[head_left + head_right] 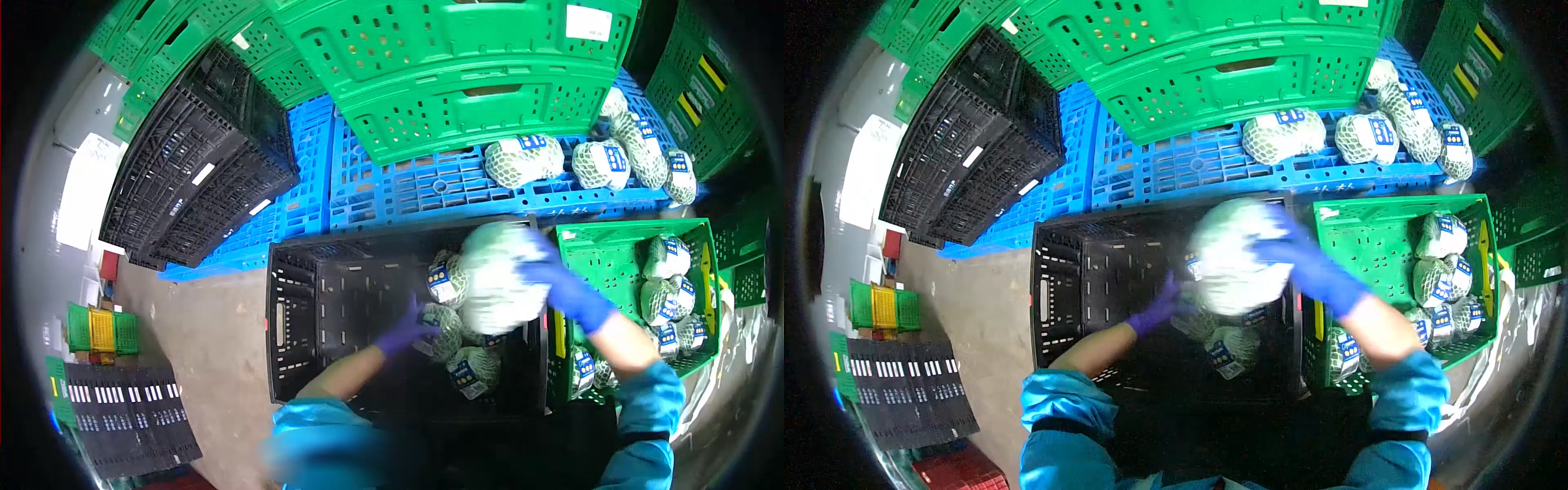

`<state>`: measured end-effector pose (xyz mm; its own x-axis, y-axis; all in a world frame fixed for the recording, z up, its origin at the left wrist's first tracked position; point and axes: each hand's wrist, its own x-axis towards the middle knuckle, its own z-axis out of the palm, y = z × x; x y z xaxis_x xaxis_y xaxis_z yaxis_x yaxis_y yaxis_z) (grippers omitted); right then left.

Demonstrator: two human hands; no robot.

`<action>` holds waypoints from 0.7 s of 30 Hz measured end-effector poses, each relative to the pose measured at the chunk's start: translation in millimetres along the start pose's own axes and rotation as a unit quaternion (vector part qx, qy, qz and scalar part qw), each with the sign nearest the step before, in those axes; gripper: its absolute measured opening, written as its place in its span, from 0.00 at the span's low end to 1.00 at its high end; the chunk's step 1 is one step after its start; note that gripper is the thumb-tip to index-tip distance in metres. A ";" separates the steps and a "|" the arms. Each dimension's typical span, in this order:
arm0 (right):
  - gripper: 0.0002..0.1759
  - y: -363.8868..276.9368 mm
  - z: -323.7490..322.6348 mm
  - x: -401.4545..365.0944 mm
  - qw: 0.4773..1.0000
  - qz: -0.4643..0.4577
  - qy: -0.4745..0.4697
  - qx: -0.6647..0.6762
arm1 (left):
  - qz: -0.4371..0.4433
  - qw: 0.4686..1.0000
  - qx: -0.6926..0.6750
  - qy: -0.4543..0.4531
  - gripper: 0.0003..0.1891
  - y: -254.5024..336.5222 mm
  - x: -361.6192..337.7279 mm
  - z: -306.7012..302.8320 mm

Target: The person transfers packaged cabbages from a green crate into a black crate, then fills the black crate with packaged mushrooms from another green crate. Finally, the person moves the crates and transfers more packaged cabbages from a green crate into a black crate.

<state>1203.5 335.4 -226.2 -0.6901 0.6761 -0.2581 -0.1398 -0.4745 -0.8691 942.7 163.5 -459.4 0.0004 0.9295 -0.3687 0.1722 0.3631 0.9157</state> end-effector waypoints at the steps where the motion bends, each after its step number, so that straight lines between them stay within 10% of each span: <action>1: 0.33 13.5 37.3 27.3 0.998 0.034 -0.028 -0.053 | -0.045 0.988 -0.143 -0.030 0.46 -11.5 6.5 -1.8; 4: 0.39 138.5 92.5 121.0 0.993 0.031 -0.057 -0.103 | 0.078 0.983 -0.168 -0.011 0.27 -6.6 -12.3 -1.5; 9: 0.46 219.1 110.7 190.4 0.937 0.005 -0.003 -0.350 | -0.100 0.913 -0.375 0.124 0.27 -31.2 -26.0 -6.5; 11: 0.48 195.0 120.9 168.2 0.794 0.076 0.157 -0.582 | -0.095 0.942 -0.300 0.121 0.28 -17.9 -38.6 -16.2; 12: 0.36 187.4 119.1 165.9 0.812 0.101 0.174 -0.547 | -0.053 0.966 -0.228 0.104 0.29 -14.4 -37.7 -20.6; 14: 0.23 232.2 89.8 193.9 0.673 -0.019 -0.002 -0.739 | 0.035 0.992 -0.081 0.091 0.32 -8.8 -33.2 -30.1; 17: 0.16 160.2 101.9 147.5 0.769 -0.036 -0.106 -0.629 | 0.179 0.911 0.360 0.095 0.36 -20.9 -22.2 -44.8; 21: 0.23 38.2 54.4 87.8 0.830 -0.111 -0.198 -0.510 | 0.191 0.933 0.297 0.068 0.29 -19.0 -24.6 -47.2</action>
<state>1099.0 346.0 -259.1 -0.9353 0.3486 -0.0611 0.2395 0.4963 -0.8345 893.0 136.8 -460.2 0.0550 0.9981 0.0264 0.7009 -0.0574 0.7110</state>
